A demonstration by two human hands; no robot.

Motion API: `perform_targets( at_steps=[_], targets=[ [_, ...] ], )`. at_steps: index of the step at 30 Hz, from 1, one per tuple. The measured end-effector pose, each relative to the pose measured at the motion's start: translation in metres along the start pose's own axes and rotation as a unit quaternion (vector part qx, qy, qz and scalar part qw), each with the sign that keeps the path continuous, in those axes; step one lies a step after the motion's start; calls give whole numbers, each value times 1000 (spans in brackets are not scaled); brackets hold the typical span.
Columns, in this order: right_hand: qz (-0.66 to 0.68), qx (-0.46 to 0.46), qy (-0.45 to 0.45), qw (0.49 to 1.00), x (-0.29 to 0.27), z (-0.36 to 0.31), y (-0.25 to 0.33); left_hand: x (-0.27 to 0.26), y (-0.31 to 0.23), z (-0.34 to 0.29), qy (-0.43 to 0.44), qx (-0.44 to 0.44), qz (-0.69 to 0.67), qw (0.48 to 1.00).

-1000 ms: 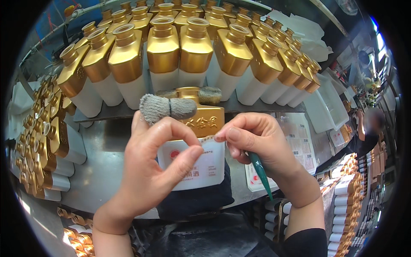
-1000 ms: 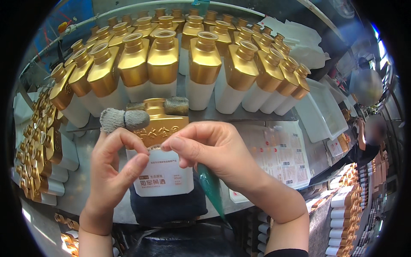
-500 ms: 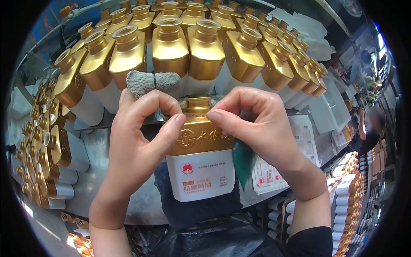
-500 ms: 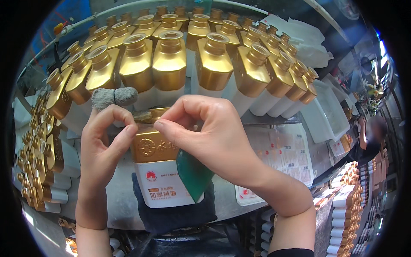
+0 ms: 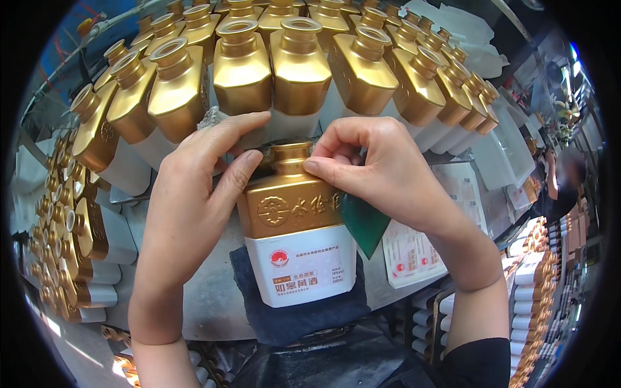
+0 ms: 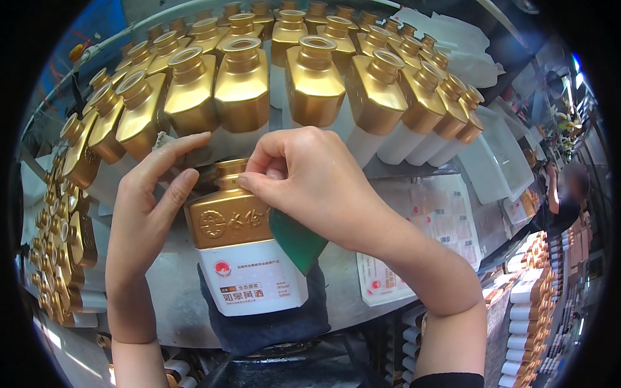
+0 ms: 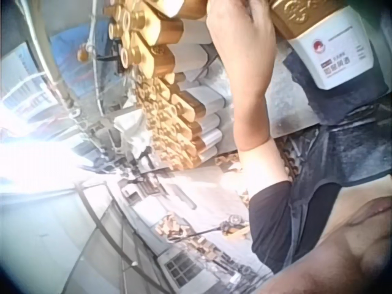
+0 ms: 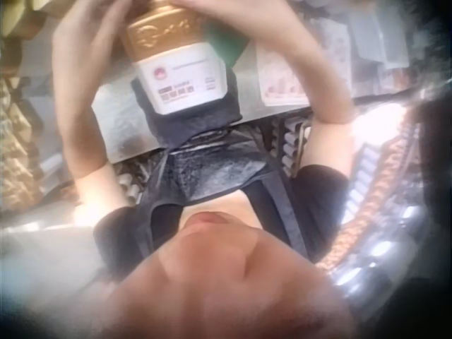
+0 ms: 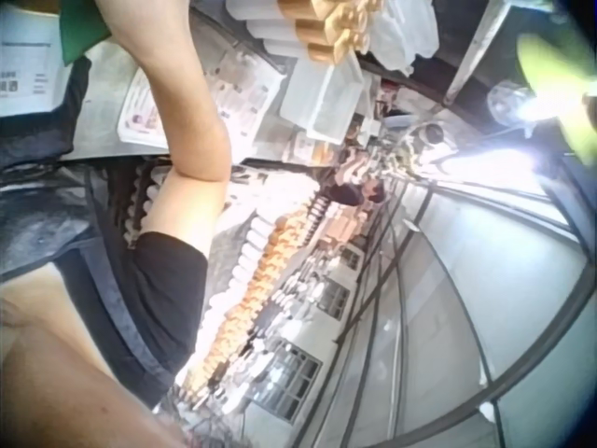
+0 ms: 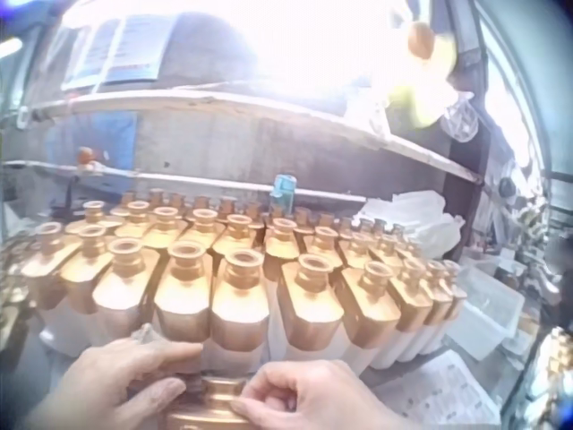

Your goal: The person applies labels to white bottles with gold tops. They pick up a bottle, smooth a label onto the back, wipe the surface with a green tool, and then apply a second label to the front. The person repeats this process for multiple bottles, placing the finished ones on a nearby table.

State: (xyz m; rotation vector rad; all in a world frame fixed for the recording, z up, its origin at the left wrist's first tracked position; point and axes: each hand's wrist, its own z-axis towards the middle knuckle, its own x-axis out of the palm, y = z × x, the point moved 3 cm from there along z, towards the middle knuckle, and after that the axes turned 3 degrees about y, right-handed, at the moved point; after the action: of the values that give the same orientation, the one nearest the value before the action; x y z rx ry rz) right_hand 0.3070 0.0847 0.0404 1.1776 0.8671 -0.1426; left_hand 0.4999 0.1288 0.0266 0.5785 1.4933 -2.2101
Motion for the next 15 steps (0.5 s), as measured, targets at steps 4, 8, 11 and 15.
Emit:
perform_targets(
  at_steps=[4, 8, 11, 15],
  targets=[
    [1, -12, 14, 1000, -2, 3, 0, 5, 3, 11, 49, 97, 13, 994],
    [0, -8, 28, 1000, -5, 5, -2, 4, 0, 18, 112, 21, 27, 993],
    [-2, -3, 32, 999, -7, 5, -3, 6, 3, 20, 115, 16, -20, 993],
    [1, -7, 33, 999, -5, 6, -4, 6, 9, 24, 128, 24, -48, 990]
  ],
)
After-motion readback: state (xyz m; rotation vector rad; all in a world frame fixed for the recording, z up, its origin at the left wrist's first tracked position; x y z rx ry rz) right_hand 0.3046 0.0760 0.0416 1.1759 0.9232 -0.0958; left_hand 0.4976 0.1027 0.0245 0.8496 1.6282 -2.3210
